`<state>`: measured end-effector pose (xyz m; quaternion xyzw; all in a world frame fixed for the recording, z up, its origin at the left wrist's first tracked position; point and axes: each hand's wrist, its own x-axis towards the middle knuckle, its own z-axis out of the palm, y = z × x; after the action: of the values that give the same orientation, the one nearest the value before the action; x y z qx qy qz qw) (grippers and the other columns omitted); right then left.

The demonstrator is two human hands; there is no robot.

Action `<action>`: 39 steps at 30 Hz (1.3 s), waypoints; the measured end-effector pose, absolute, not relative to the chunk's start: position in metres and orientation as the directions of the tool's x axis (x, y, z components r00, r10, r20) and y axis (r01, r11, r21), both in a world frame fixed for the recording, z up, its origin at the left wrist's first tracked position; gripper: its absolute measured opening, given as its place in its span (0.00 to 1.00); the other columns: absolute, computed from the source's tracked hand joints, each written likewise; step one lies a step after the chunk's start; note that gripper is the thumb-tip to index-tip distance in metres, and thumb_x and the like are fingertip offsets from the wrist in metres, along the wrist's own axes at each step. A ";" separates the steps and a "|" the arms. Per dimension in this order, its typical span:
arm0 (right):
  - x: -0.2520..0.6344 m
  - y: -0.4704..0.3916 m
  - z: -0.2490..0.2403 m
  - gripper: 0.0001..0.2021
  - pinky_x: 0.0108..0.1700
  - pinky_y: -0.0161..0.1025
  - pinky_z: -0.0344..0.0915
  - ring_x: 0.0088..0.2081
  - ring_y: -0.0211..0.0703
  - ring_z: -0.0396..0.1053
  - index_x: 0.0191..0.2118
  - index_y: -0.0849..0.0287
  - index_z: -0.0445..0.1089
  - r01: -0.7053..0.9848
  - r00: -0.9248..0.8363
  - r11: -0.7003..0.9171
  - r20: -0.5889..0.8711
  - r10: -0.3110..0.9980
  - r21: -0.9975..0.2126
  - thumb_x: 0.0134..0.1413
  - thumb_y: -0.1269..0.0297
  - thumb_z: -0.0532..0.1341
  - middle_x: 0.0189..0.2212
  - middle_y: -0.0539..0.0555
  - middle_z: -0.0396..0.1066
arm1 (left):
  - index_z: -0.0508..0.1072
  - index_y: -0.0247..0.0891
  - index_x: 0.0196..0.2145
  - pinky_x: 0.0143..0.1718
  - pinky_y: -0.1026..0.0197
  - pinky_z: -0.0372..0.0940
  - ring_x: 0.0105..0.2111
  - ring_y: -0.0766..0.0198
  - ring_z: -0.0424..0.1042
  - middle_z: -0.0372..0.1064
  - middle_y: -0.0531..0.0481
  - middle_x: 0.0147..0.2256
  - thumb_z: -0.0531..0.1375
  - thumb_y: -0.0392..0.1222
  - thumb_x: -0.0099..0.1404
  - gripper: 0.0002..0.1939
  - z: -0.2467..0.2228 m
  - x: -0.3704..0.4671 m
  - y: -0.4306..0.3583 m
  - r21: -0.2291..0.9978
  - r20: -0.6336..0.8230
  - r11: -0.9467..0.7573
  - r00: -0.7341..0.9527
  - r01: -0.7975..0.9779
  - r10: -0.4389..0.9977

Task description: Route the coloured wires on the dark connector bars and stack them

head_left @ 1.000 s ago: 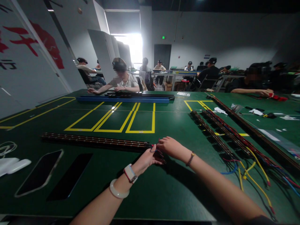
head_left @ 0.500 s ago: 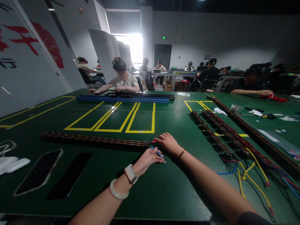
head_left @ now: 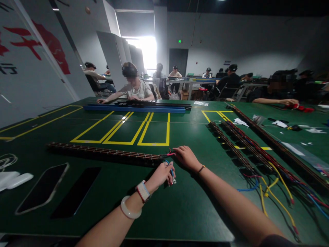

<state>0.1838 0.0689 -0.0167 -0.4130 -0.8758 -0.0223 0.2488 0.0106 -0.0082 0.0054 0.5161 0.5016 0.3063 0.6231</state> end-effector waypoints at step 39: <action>0.173 0.033 -0.004 0.29 0.53 0.49 0.56 0.48 0.51 0.62 0.48 0.60 0.67 0.681 -0.521 0.632 0.362 0.773 -0.369 0.44 0.44 0.67 0.43 0.59 0.67 | 0.64 0.40 0.16 0.28 0.63 0.55 0.22 0.61 0.67 0.63 0.50 0.16 0.40 0.56 0.70 0.31 0.020 -0.005 -0.006 0.722 -0.018 -0.092 0.152 0.686 0.988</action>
<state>0.1726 0.0333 -0.0044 -0.4189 -0.8674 0.0908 0.2526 -0.0050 -0.0058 0.0199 0.6957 0.6015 0.2493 0.3035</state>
